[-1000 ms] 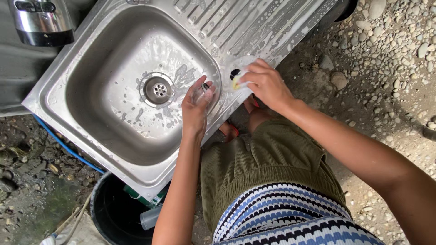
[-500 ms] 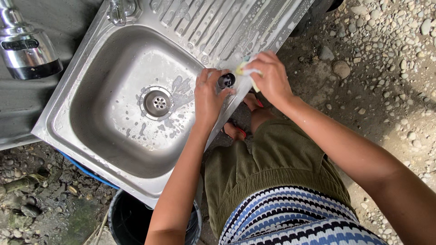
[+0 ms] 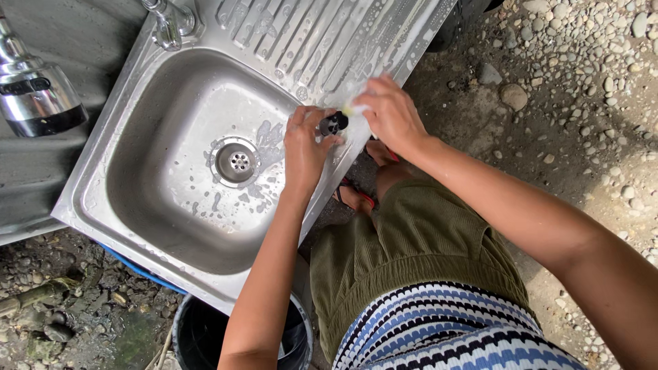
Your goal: The person cleans a metal sink and drainboard using a sponge and soapy water, scrubbing the surfaces and the drain area, then rinses the sponge and uses a plastic bottle to fill a bucket with water.
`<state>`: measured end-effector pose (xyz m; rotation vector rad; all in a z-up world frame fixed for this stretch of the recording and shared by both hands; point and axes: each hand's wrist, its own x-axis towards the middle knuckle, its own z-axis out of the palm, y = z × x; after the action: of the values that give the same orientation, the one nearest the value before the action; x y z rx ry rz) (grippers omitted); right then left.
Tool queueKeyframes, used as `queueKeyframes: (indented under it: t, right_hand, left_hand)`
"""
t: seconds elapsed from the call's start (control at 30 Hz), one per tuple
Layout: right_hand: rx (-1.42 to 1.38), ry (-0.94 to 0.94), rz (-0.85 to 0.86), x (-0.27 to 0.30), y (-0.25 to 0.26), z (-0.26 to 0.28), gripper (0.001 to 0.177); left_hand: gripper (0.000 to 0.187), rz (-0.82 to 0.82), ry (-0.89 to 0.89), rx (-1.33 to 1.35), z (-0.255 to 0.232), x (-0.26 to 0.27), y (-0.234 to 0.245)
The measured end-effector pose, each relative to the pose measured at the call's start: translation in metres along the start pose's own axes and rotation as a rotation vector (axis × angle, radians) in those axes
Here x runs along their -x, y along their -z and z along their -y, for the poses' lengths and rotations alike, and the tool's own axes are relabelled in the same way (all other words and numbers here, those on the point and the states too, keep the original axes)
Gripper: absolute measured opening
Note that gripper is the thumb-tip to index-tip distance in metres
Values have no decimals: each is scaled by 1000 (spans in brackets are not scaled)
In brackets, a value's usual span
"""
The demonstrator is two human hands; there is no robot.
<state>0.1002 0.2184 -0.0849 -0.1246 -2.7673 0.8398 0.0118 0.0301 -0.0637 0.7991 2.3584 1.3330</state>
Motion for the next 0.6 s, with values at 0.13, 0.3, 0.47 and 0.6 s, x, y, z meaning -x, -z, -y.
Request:
queueKeyframes:
  t: [0.13,0.3,0.47,0.6]
  right_hand:
    - [-125,-32,40,29,-20,15,30]
    - [-174,-149,-38,-11,-19,-33,26]
    - [-186,-195,-173,-18,-6,-39,24]
    - [-135,-162,-192,-17,-7,-34,25]
  left_hand:
    - [55,-48,-99,-122,1,-2,0]
    - [59,28,-94,-141,2,-7,-4]
    - [59,90,-194,-245,1,-16,-10]
    - [61,100,-231,-250,-2,-15,-8]
